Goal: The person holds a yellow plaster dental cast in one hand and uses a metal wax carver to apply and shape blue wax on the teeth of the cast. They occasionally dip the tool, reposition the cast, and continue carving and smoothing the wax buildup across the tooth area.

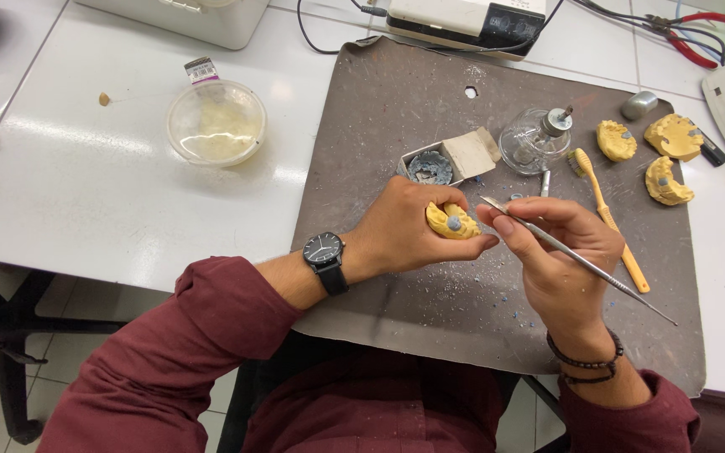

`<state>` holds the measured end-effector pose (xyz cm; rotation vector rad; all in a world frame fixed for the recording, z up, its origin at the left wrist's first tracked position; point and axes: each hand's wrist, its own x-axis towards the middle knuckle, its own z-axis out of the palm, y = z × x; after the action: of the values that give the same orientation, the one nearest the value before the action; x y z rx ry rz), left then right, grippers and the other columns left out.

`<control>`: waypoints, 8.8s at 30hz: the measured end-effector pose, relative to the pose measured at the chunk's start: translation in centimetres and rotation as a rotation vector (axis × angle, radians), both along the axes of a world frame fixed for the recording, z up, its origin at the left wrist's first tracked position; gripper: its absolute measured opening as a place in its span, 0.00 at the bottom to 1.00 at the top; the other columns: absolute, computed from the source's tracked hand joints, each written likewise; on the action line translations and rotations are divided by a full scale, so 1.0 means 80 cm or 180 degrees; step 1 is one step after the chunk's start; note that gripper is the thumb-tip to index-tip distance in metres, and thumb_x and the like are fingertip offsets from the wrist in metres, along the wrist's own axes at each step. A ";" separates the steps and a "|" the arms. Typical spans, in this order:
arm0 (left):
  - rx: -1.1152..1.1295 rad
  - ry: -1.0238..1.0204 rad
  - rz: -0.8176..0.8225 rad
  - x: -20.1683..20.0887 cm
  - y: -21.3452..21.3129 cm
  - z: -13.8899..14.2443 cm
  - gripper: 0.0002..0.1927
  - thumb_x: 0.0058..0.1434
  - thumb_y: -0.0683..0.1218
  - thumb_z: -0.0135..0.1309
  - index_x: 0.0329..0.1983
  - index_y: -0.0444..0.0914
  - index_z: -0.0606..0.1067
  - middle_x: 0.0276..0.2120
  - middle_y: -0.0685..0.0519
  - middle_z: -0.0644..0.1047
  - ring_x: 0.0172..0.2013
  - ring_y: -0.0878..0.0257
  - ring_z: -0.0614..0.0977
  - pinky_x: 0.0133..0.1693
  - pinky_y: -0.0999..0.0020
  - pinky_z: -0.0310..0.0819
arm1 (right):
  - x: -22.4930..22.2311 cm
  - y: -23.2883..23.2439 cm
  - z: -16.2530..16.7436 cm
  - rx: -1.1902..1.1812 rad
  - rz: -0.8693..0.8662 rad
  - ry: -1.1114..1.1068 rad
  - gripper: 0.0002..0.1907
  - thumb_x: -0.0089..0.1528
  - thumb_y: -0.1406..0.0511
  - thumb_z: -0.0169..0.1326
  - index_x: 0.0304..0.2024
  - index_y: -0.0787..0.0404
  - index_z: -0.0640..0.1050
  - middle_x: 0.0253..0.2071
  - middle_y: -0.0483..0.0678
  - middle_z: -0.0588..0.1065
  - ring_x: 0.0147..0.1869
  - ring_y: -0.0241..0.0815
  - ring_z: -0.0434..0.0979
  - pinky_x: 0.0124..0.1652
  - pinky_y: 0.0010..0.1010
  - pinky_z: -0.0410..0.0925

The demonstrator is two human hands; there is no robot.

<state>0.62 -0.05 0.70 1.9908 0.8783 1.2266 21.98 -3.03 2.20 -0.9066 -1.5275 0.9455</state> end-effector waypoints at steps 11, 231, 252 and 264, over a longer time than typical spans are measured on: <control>0.0587 -0.0277 -0.0064 0.001 0.005 -0.012 0.32 0.58 0.54 0.72 0.59 0.38 0.71 0.49 0.52 0.80 0.42 0.66 0.85 0.43 0.75 0.83 | 0.006 -0.002 -0.003 0.0353 -0.0112 -0.0113 0.07 0.66 0.76 0.60 0.45 0.69 0.75 0.43 0.55 0.78 0.46 0.40 0.84 0.45 0.25 0.80; 0.1350 0.0054 0.0119 0.004 0.006 0.001 0.26 0.62 0.53 0.69 0.54 0.37 0.70 0.46 0.51 0.72 0.42 0.59 0.81 0.38 0.69 0.80 | -0.019 -0.021 0.055 0.1879 0.0149 -0.1493 0.14 0.54 0.77 0.63 0.40 0.66 0.74 0.41 0.61 0.79 0.53 0.56 0.83 0.55 0.46 0.79; 0.1440 0.0021 0.0127 0.005 0.006 -0.001 0.27 0.61 0.53 0.70 0.55 0.37 0.70 0.46 0.52 0.72 0.43 0.60 0.81 0.39 0.70 0.80 | -0.014 -0.023 0.054 0.1733 0.0144 -0.1306 0.15 0.56 0.77 0.62 0.41 0.64 0.72 0.42 0.59 0.79 0.54 0.53 0.83 0.58 0.46 0.79; 0.1453 0.0009 0.0138 0.003 0.004 0.001 0.27 0.63 0.54 0.69 0.55 0.38 0.70 0.47 0.51 0.72 0.42 0.61 0.81 0.41 0.70 0.80 | -0.011 -0.020 0.047 0.2124 0.0262 -0.1592 0.14 0.56 0.76 0.65 0.40 0.64 0.75 0.43 0.58 0.78 0.55 0.55 0.82 0.57 0.49 0.79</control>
<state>0.86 0.29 0.78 2.3330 0.6875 1.5572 21.08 -4.67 5.99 -0.6086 -2.1344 0.2080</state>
